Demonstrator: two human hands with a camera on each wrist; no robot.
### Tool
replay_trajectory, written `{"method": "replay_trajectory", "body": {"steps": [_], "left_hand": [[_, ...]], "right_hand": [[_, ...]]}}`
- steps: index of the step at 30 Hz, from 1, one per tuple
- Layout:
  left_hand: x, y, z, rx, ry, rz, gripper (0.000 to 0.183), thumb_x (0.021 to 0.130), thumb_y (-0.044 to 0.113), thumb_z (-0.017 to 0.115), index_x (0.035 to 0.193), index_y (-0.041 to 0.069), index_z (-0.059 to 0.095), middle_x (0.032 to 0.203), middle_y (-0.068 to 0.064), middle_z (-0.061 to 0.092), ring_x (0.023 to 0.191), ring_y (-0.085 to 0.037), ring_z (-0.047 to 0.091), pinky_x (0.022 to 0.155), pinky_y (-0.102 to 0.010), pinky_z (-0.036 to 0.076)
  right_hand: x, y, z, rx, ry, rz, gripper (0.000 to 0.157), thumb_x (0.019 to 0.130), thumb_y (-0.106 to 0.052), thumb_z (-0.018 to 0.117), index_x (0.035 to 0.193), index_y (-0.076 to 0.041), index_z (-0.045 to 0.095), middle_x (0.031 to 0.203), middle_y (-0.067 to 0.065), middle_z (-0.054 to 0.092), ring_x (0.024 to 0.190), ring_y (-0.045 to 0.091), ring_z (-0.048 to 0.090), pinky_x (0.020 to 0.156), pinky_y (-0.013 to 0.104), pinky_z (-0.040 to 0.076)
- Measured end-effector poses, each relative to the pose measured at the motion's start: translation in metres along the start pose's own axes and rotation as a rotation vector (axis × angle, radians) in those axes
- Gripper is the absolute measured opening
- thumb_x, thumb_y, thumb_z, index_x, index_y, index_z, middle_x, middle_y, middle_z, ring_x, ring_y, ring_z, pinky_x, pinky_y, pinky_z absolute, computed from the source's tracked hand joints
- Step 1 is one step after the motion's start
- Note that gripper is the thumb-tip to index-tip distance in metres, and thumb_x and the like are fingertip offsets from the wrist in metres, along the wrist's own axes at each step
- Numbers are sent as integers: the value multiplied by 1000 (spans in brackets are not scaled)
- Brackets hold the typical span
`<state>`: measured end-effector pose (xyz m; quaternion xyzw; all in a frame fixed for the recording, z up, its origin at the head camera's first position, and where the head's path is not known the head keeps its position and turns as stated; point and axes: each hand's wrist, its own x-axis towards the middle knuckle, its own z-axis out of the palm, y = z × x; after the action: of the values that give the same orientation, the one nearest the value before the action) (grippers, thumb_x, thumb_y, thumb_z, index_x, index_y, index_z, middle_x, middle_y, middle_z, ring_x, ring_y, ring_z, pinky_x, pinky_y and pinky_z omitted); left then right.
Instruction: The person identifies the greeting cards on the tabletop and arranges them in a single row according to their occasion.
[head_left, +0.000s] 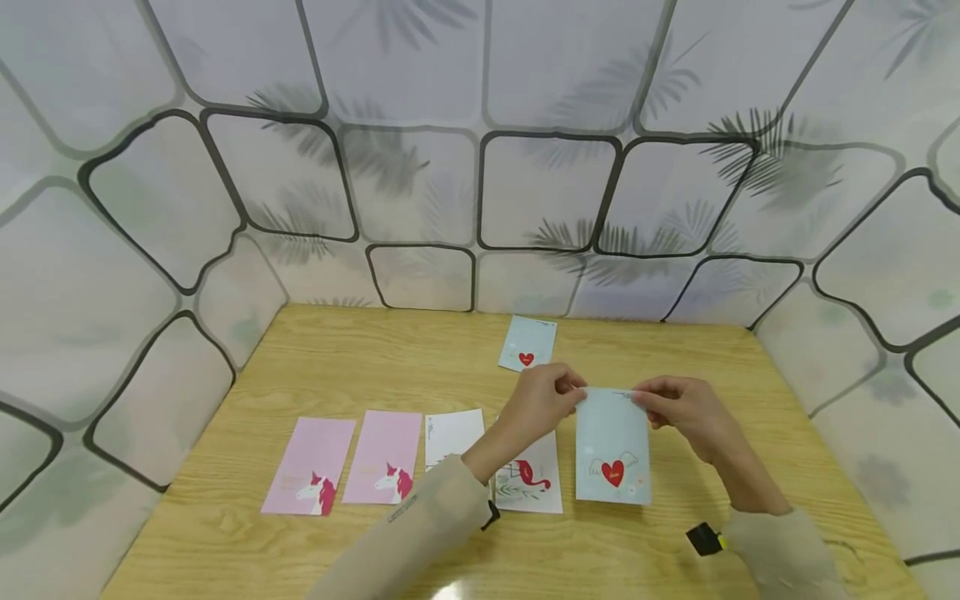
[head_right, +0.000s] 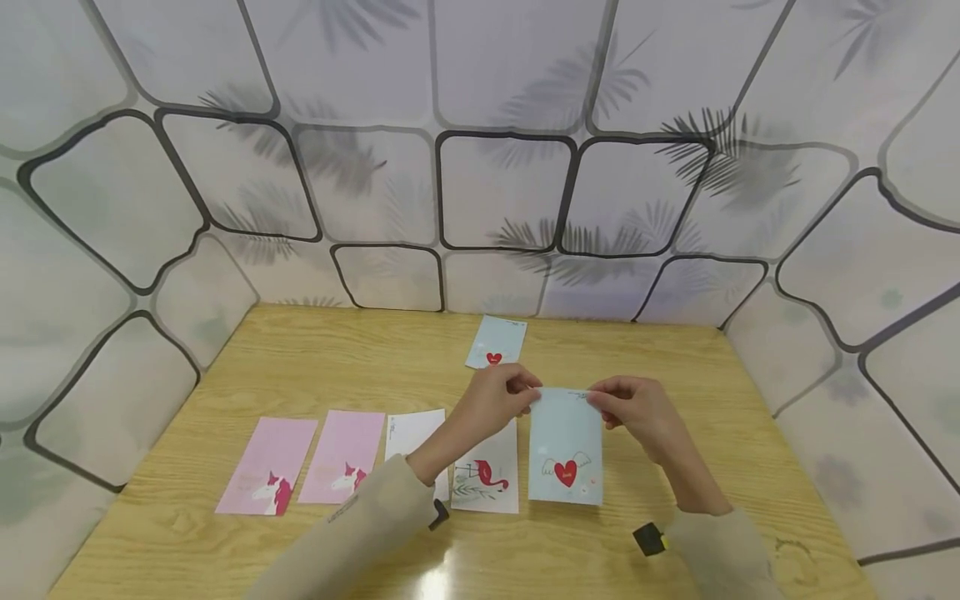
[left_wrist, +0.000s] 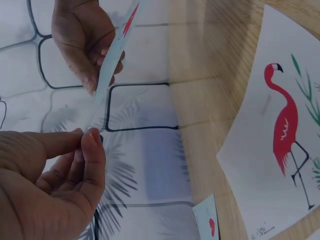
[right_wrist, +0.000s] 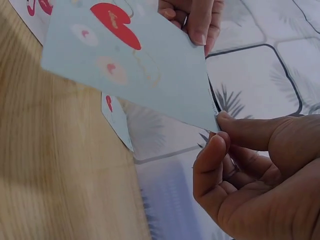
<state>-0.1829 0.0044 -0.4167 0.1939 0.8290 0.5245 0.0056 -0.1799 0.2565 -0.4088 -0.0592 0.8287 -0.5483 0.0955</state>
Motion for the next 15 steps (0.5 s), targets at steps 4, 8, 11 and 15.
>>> {"method": "replay_trajectory", "body": {"steps": [4,8,11,15], "left_hand": [[-4,-5,0,-3,-20,-25,6,97,8,73,100,3,74,80,1,70,63,-2,61,59,-18,52],[-5,-12,1,7,-39,-37,5,97,7,73,98,2,75,81,0,71,65,-3,62,60,-18,52],[-5,-18,4,27,-49,-51,5,96,6,74,96,2,76,80,-1,71,65,-4,62,59,-18,52],[-4,-26,6,61,-58,-61,4,94,5,75,94,2,78,80,0,71,63,-3,61,57,-17,50]], "right_hand": [[2,4,6,-8,-16,31,32,103,-13,66,119,15,65,86,6,64,72,14,58,68,30,56],[4,10,10,-17,-30,55,30,102,-14,67,117,13,66,84,5,64,72,13,57,67,30,56],[6,15,13,-23,-36,72,29,102,-14,68,115,12,67,83,5,64,71,14,57,67,30,56],[9,22,16,-26,-45,93,29,102,-16,68,114,10,69,82,4,63,71,14,57,67,30,56]]}}
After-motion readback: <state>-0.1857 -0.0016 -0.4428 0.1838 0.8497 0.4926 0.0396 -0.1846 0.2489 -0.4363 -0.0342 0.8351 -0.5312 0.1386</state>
